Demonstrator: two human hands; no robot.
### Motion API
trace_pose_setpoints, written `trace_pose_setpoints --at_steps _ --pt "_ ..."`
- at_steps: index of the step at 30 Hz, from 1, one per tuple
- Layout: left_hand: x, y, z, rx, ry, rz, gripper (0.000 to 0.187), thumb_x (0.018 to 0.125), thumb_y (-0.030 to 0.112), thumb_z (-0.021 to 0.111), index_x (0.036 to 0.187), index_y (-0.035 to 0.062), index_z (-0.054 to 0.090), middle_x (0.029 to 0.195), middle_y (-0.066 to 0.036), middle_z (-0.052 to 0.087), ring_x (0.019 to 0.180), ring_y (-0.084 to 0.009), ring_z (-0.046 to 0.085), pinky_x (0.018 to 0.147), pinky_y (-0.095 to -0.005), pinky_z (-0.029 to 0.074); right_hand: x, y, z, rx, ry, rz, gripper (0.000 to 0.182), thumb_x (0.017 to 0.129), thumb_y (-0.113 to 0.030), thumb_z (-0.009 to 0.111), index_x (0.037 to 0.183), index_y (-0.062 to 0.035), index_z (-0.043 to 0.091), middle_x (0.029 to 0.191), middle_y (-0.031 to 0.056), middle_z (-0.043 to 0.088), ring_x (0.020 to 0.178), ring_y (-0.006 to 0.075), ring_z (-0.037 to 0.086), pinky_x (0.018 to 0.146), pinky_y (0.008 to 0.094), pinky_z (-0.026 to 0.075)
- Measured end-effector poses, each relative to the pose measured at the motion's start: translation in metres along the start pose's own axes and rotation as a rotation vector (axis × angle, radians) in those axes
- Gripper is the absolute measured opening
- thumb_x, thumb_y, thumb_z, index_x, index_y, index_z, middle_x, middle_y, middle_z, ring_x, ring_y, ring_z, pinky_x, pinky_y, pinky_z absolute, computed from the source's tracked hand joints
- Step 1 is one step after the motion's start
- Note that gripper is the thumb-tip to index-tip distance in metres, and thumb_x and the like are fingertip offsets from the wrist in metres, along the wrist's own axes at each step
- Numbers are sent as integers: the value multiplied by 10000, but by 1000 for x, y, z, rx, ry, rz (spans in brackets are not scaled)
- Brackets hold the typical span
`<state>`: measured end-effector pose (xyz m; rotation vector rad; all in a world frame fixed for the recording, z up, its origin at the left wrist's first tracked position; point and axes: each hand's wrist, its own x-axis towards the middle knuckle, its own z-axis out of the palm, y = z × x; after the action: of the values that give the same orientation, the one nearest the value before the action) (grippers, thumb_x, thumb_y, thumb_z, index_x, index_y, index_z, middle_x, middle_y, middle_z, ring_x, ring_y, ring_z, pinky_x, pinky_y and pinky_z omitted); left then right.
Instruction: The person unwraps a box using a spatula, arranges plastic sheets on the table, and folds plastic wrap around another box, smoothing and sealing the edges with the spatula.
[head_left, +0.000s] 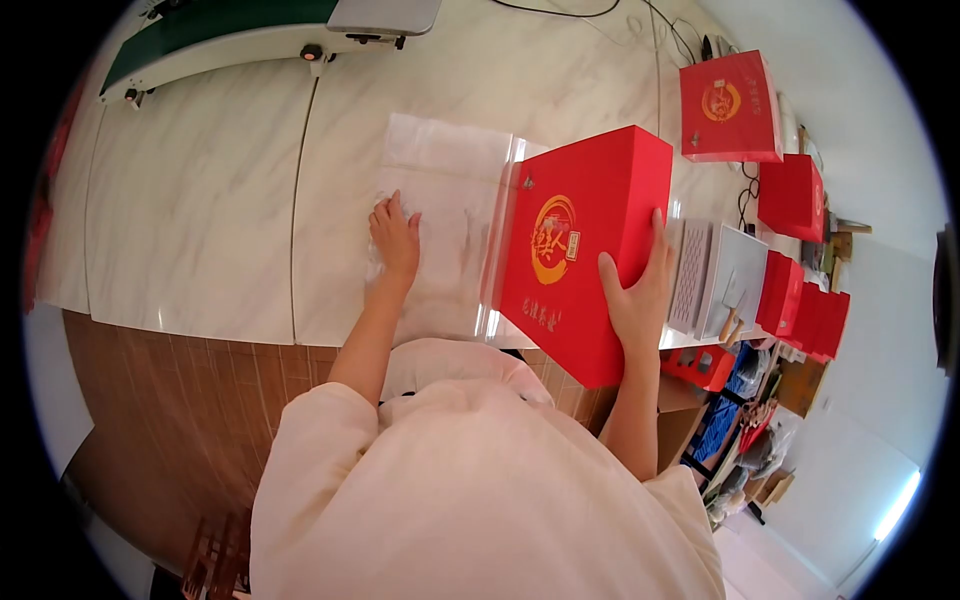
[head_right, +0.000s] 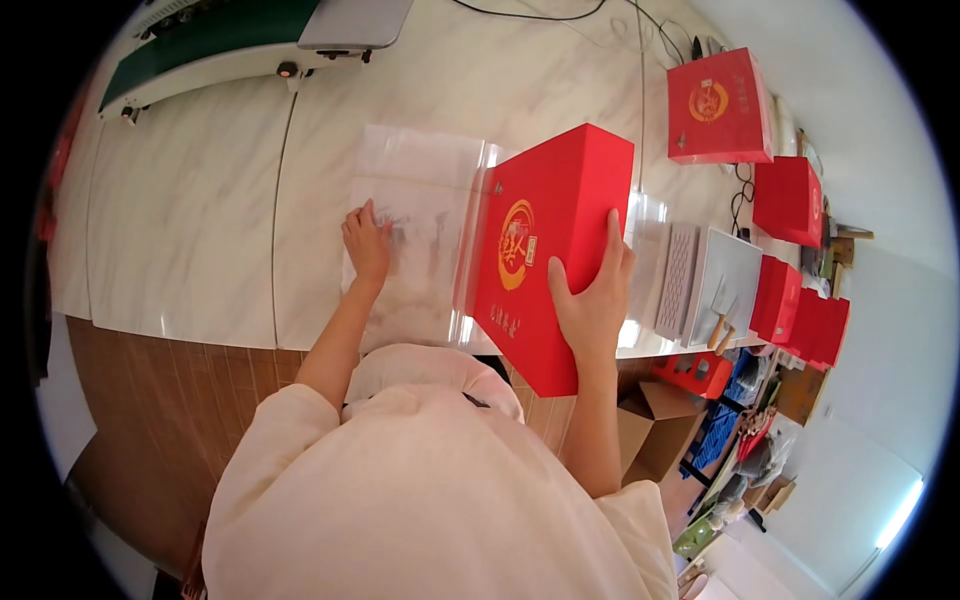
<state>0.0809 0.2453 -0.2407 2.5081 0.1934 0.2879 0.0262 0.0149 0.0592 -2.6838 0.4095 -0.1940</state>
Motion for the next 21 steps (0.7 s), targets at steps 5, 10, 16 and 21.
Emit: trace_pose_setpoints --at_steps 5,10,16,21 --pt "0 -22 13 -174 -102 123 308 812 76 683 1105 31 599 1067 -124 547 902 -284 549 801 -385 461 1 0 -1 -22 27 2 842 764 -191 729 1486 -136 299 1236 196 472 1118 332 545 920 415 488" --pt "13 -5 4 -259 -53 -69 240 848 82 660 1068 34 578 1035 -123 552 901 -282 573 794 -389 472 2 6 -8 -49 0 57 844 746 -189 733 1486 -191 328 1237 173 483 1096 310 570 898 394 509" --pt "20 -5 -3 -267 -79 -148 186 870 78 638 1034 44 558 1020 -124 557 923 -302 589 769 -391 483 -4 24 -15 -23 22 114 814 741 -187 730 1470 -223 370 1228 158 502 1068 300 592 878 387 522" --pt "26 -4 -5 -272 -140 -193 106 899 90 597 990 59 550 991 -120 553 907 -298 587 760 -398 477 -2 36 -24 -63 26 124 816 734 -191 731 1468 -233 377 1215 169 507 1065 315 589 876 389 519"
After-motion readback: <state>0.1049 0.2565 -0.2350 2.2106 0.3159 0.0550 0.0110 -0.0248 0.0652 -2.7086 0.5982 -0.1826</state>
